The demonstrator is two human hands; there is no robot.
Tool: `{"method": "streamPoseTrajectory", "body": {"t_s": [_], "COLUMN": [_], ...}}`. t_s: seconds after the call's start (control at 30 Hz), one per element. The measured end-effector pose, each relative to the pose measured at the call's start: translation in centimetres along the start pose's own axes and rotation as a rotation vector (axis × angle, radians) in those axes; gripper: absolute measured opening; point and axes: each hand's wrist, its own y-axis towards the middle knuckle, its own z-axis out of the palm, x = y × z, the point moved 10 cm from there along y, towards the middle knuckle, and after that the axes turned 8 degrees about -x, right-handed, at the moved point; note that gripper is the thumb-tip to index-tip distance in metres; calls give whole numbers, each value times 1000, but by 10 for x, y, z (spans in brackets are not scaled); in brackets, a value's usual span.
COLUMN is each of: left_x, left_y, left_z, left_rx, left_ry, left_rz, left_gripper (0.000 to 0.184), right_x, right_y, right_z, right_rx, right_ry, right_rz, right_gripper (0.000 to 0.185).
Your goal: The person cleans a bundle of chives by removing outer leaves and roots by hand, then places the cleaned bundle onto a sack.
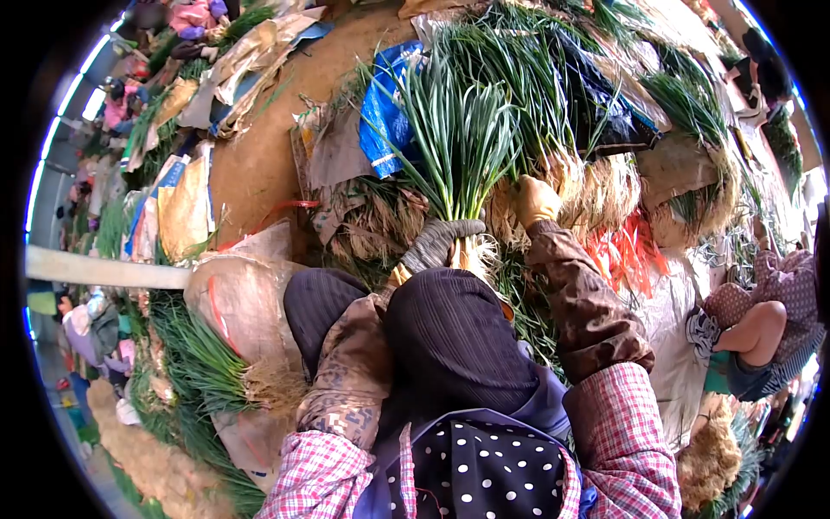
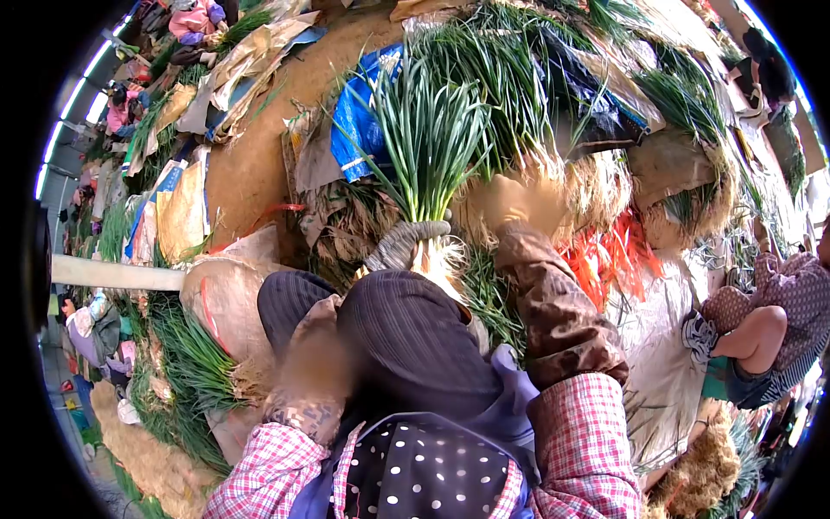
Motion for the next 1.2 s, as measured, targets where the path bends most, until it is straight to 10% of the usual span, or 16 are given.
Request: {"method": "streamPoseTrajectory", "body": {"t_s": [0.2,0.3,0.5,0.77,1.2], "left_x": [4,9,0,6,-15], "left_y": [-1,0,11,18,-5], "left_z": [-6,-3,-13,-54,-52], "left_rx": [-64,-34,-94,-504,-487], "left_ry": [25,148,-81,458,395], "left_rz": [-17,-42,196,51,117], "left_gripper": [24,23,16,23,21], "right_x": [7,33,0,30,-56], "right_y": [-40,-62,-69,-74,-166], "right_z": [22,4,79,55,153], "right_rx": [279,-64,233,-62,545], "right_ry": [535,537,1269,489,-92], "right_rz": [86,-352,360,-2,-213], "right_gripper": [25,35,35,21,22]}}
